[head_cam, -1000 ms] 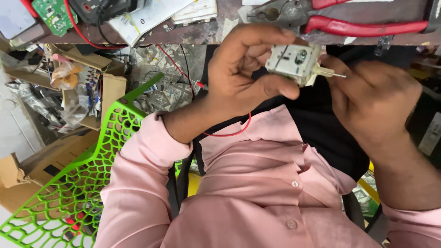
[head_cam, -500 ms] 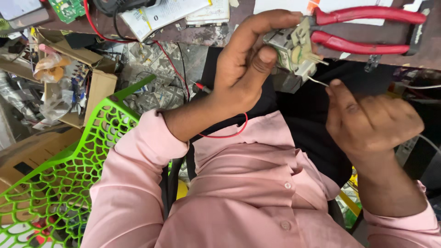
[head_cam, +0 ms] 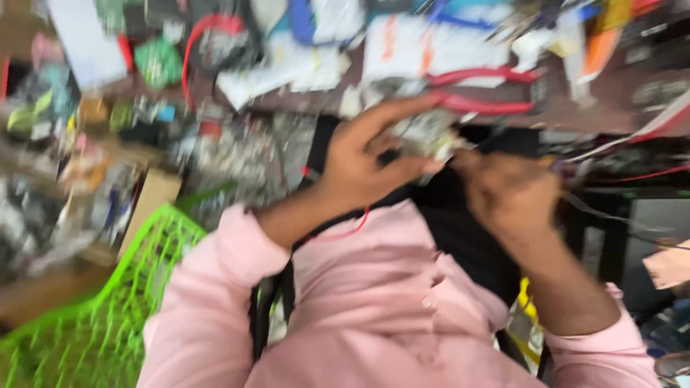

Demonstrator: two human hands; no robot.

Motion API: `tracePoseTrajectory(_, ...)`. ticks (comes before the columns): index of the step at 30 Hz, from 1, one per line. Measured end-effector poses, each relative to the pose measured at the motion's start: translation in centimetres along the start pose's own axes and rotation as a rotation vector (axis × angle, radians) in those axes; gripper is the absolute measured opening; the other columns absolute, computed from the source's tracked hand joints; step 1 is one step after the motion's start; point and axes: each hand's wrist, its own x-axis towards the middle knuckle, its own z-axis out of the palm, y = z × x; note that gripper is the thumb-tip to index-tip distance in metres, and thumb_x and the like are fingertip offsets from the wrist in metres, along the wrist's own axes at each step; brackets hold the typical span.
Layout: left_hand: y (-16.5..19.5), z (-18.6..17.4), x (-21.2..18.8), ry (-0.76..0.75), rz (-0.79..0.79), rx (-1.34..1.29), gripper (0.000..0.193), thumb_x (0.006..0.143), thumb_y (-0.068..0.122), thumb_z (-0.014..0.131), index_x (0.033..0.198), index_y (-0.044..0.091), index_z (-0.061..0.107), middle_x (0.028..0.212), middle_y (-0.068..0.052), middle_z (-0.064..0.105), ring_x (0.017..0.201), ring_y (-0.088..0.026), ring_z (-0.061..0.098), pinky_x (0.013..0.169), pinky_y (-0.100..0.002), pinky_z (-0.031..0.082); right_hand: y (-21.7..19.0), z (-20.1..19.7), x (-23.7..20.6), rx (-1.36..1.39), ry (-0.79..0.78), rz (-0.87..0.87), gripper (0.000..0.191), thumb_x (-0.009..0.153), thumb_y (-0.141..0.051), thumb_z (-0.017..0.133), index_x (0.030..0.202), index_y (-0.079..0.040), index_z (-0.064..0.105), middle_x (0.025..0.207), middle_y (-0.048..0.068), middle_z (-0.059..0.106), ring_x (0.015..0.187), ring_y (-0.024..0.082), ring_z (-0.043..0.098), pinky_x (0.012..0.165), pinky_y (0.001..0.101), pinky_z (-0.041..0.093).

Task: The person disassembles a small white electronic component, uses a multimeter to test its terminals, and then reassembles it. They use pliers to remove parts and a screwdriver to adjust internal components while seated at a cluttered workbench.

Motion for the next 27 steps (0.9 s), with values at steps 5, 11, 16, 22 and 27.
tracePoseTrajectory(5, 4.9, 3.4, -1.3, 0.01, 0.079, 0.035, 0.066, 0.099, -0.001, 0.08, 0.155, 0.0, 0.045, 0.144, -0.012, 0.059, 0.125, -0.015, 0.066, 0.107, -0.029, 0.058, -2.0, -3.8, -1.4, 0.264, 0.014, -0.02, 0.02, 0.082, -0.003, 0.079, 0.102, -0.007, 0.077, 0.065, 0.005, 0.053, 0.057, 0.025, 0.057, 0.053, 0.0398, 0.045)
tracePoseTrajectory(11, 10.2, 7.6, -7.1, 0.067, 0.215, 0.097, 0.063, 0.097, -0.001, 0.082, 0.15, -0.002, 0.047, 0.138, -0.012, 0.064, 0.118, -0.014, 0.07, 0.1, -0.028, 0.061, -6.9, -8.4, -4.7, 0.279, 0.159, -0.136, 0.021, 0.082, -0.004, 0.083, 0.102, -0.007, 0.076, 0.067, 0.006, 0.057, 0.056, 0.024, 0.058, 0.053, 0.0374, 0.045)
tracePoseTrajectory(16, 12.9, 10.9, -13.6, 0.142, 0.38, 0.128, 0.06, 0.099, -0.002, 0.085, 0.148, -0.001, 0.051, 0.13, -0.011, 0.067, 0.115, -0.01, 0.069, 0.101, -0.026, 0.062, -11.7, -10.4, -8.4, 0.308, 0.224, -0.277, 0.023, 0.082, -0.001, 0.086, 0.102, -0.004, 0.075, 0.068, 0.007, 0.059, 0.056, 0.023, 0.058, 0.053, 0.0367, 0.044)
tracePoseTrajectory(22, 16.1, 15.4, -22.7, 0.175, 0.403, 0.168, 0.068, 0.092, 0.003, 0.088, 0.147, -0.001, 0.05, 0.112, -0.006, 0.067, 0.104, -0.007, 0.069, 0.093, -0.023, 0.062, -17.3, -13.3, -15.3, 0.293, 0.309, -0.396, 0.022, 0.081, 0.001, 0.086, 0.099, -0.002, 0.073, 0.069, 0.009, 0.061, 0.057, 0.024, 0.06, 0.054, 0.036, 0.045)
tracePoseTrajectory(27, 15.9, 18.6, -29.1, 0.107, 0.445, 0.163, 0.063, 0.094, 0.004, 0.086, 0.146, -0.001, 0.052, 0.113, -0.006, 0.068, 0.104, -0.007, 0.069, 0.095, -0.023, 0.062, -20.4, -13.5, -21.4, 0.264, 0.348, -0.419, 0.021, 0.077, -0.003, 0.087, 0.09, -0.004, 0.071, 0.073, 0.009, 0.062, 0.062, 0.027, 0.062, 0.058, 0.0371, 0.048)
